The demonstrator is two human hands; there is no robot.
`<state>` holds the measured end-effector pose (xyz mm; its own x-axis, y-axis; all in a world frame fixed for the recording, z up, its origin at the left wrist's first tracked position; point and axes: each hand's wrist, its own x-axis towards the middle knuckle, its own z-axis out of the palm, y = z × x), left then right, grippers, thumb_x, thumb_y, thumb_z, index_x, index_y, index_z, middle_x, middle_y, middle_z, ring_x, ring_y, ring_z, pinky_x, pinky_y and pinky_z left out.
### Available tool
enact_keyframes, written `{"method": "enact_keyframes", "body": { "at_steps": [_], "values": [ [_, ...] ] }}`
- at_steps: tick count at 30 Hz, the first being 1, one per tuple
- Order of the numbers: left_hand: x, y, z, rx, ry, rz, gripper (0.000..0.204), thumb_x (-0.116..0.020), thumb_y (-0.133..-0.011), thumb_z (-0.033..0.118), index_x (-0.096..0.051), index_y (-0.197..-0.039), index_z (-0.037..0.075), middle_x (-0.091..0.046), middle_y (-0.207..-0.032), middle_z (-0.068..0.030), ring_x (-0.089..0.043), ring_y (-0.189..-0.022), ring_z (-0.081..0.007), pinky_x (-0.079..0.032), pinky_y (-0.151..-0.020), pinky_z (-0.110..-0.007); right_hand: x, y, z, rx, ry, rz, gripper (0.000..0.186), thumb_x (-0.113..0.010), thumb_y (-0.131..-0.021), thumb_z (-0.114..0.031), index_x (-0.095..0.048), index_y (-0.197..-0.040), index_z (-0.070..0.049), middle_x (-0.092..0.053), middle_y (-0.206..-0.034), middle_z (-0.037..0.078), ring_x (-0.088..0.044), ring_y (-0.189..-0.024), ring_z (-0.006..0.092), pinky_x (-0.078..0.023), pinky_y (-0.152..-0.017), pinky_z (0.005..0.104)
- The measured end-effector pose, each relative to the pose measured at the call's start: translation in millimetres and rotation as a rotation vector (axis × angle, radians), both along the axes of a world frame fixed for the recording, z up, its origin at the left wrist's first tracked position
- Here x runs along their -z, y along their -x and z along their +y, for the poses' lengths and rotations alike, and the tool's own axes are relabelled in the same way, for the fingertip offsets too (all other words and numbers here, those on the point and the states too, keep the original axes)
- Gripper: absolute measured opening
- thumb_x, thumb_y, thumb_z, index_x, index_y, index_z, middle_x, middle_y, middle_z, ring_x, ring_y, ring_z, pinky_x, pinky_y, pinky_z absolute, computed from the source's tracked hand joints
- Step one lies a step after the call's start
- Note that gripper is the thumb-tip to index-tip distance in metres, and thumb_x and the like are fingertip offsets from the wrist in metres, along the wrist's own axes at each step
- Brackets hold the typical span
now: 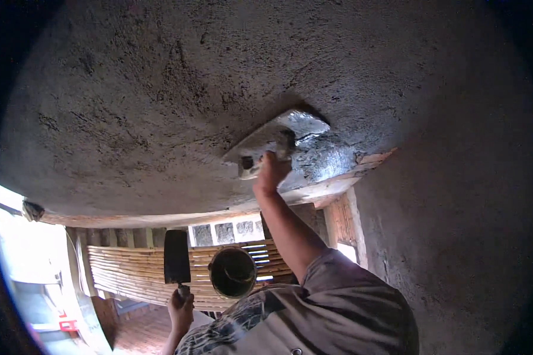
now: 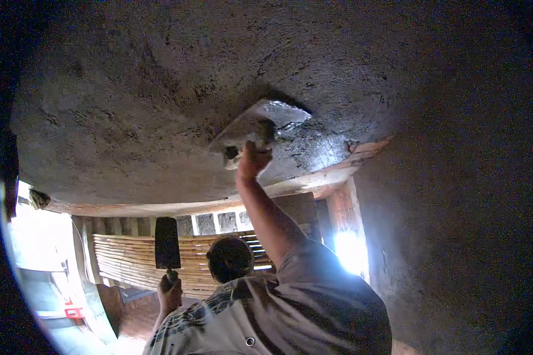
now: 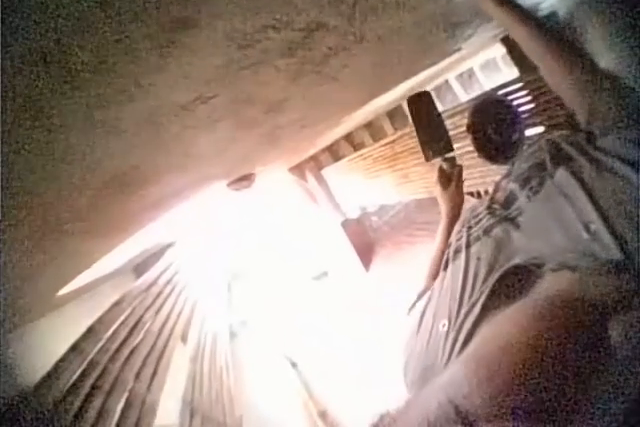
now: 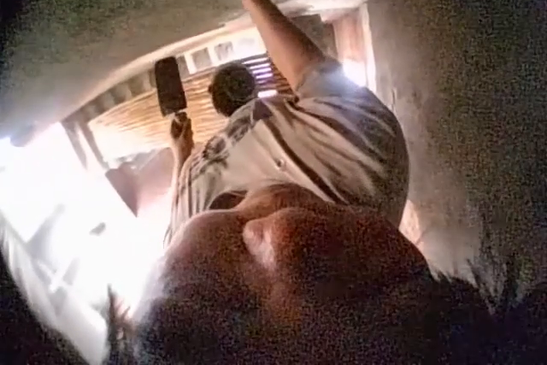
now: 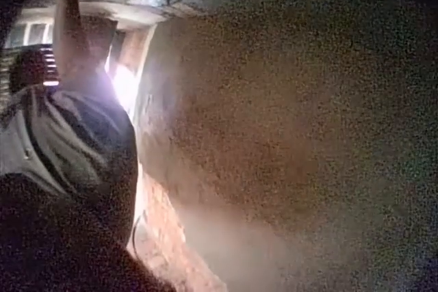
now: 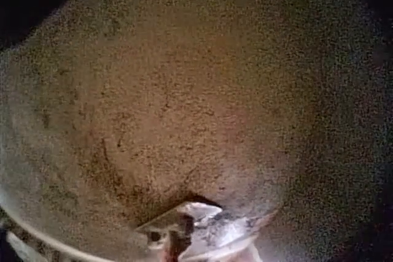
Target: The person applies and smooths mortar onto an interior brick wall using a trowel and hawk.
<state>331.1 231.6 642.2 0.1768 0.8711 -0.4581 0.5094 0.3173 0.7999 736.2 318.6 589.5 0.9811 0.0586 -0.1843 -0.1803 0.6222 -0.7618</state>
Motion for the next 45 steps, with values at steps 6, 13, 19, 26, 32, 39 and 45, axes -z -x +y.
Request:
{"method": "enact_keyframes", "body": {
  "at_steps": [6,13,19,26,32,39,45],
  "values": [
    [-3,15,-12,-0.081,-0.037,-0.119,0.018,-0.057,-0.078,0.008,-0.054,-0.096,0.004,-0.052,-0.069,-0.0024,-0.043,-0.054,-0.0087,-0.035,-0.049,-0.021,-43,23,14,-0.072,-0.045,0.135,0.008,-0.056,-0.066,-0.01,-0.052,-0.068,-0.004,-0.052,-0.054,0.006,-0.047,-0.045,0.0133,-0.039,-0.044,0.024],
    [-25,17,-18,-0.07,0.019,-0.195,0.019,-0.058,-0.078,0.008,-0.054,-0.095,0.004,-0.053,-0.07,-0.0029,-0.044,-0.054,-0.0086,-0.036,-0.049,-0.021,-75,52,-34,-0.272,0.104,-0.093,0.01,-0.057,-0.065,-0.007,-0.057,-0.074,-0.003,-0.054,-0.059,0.006,-0.047,-0.045,0.0136,-0.038,-0.044,0.0235],
    [-35,-9,-5,0.156,0.508,-0.367,0.013,-0.06,-0.078,0.007,-0.052,-0.088,0.006,-0.05,-0.06,-0.0014,-0.041,-0.044,-0.0083,-0.03,-0.039,-0.021,-45,68,-120,-0.678,0.303,-0.646,0.027,-0.061,-0.061,-0.005,-0.058,-0.087,-0.002,-0.059,-0.07,0.007,-0.052,-0.052,0.0201,-0.044,-0.05,0.0322],
    [-69,-83,-7,0.223,0.494,-0.499,0.017,-0.054,-0.074,-0.003,-0.049,-0.089,0.005,-0.053,-0.068,-0.0074,-0.046,-0.048,-0.0144,-0.036,-0.042,-0.024,-95,83,-166,-0.837,0.815,-1.312,0.036,-0.065,-0.061,-0.021,-0.06,-0.092,-0.003,-0.063,-0.076,0.016,-0.058,-0.065,0.0348,-0.045,-0.058,0.0392],
    [-104,-73,-7,0.228,0.114,-0.563,0.026,-0.054,-0.072,-0.003,-0.051,-0.098,0.002,-0.053,-0.072,-0.0051,-0.047,-0.056,-0.0123,-0.038,-0.05,-0.022,-52,43,-221,-0.948,1.222,-0.788,0.032,-0.06,-0.068,-0.016,-0.059,-0.097,-0.003,-0.063,-0.081,0.012,-0.058,-0.068,0.0293,-0.045,-0.063,0.0346],
    [-111,-80,-15,0.498,-0.222,-0.646,0.035,-0.062,-0.074,0.004,-0.05,-0.106,-0.002,-0.057,-0.08,-0.0045,-0.048,-0.062,-0.0114,-0.039,-0.055,-0.024,-144,62,-273,-1.236,0.084,-0.531,0.046,-0.06,-0.073,-0.013,-0.045,-0.114,0.0,-0.06,-0.085,0.011,-0.055,-0.067,0.023,-0.043,-0.063,0.0293],
    [-130,-74,-39,0.604,-0.587,-0.549,0.039,-0.065,-0.073,0.01,-0.051,-0.108,-0.002,-0.06,-0.087,-0.0083,-0.054,-0.064,-0.0189,-0.043,-0.057,-0.03,-182,100,-281,-0.582,0.583,-1.575,0.043,-0.062,-0.073,-0.01,-0.048,-0.112,-0.001,-0.06,-0.087,0.011,-0.056,-0.07,0.0224,-0.044,-0.067,0.0285]
  ]
}}
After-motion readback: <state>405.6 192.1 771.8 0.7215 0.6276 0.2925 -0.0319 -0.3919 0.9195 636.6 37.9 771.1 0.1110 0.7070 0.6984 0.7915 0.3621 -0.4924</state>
